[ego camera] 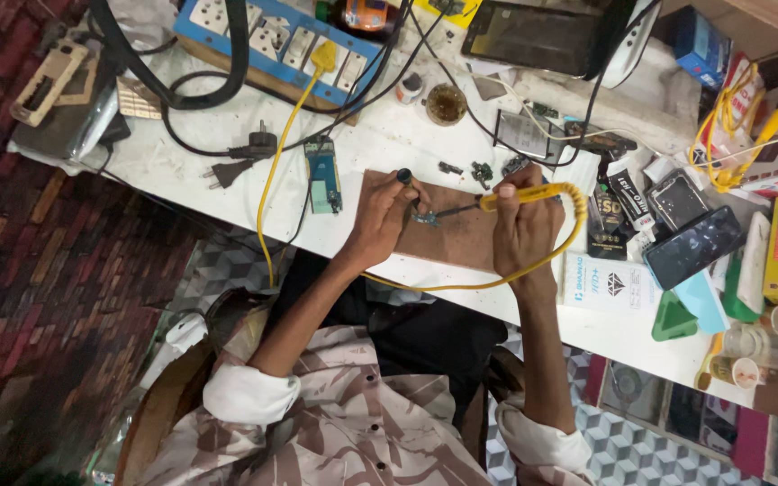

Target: The person uses a soldering iron and solder wire to attach components to a small circuit board. They repeatedly heat joints and apply solder while holding the board steady on a wooden mat.

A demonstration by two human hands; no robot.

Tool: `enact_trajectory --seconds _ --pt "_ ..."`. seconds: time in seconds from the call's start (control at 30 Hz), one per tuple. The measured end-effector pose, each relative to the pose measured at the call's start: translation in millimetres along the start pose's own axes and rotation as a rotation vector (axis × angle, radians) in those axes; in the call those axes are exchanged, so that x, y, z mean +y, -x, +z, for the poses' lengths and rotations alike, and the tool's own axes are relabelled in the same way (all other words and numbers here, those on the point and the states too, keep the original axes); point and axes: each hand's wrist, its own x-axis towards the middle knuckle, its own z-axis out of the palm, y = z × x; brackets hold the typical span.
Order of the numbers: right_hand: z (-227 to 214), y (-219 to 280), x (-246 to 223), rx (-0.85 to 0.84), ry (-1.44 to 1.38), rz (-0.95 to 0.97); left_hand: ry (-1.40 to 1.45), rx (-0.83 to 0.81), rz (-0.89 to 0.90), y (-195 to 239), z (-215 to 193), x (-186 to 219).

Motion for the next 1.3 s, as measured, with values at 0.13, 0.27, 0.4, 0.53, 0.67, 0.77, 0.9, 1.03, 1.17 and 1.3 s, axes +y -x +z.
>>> enact_trajectory --seconds 0.13,0.27,0.4,0.53,0.67,0.77,0.9,1.03,1.17,1.3 --pt "-6 -4 -10 -0.008 0.069 -0.072 0.056 0.002 -0.034 -2 0 -4" --pt "-10 -5 -18 -0.005 0.052 -0.085 0.056 0.009 -0.059 1 1 -9" --pt "-2 -4 -23 0.038 0.042 0.043 -0.012 0.014 -0.032 2 1 -12" --pt "3 -2 -25 0.098 0.186 -0.010 0.020 0.013 -0.028 3 1 -9" --pt "6 6 -31 0.197 0.173 -0.072 0.024 0.014 0.008 3 2 -7" --pt "5 3 -34 0.201 0.226 -0.034 0.044 -0.005 0.024 -2 1 -7" --pt "-3 -4 -31 0.105 0.116 0.037 0.081 -0.003 -0.008 -2 -1 -10" --pt "-15 -9 -31 0.020 0.056 0.231 0.013 -0.012 -0.039 -3 0 -9" --pt "-15 -6 -38 0.123 0.254 0.061 0.004 0.003 -0.013 0 0 -8" --pt "-15 -3 -43 0.148 0.278 0.126 -0.004 0.012 -0.017 -1 0 -8"
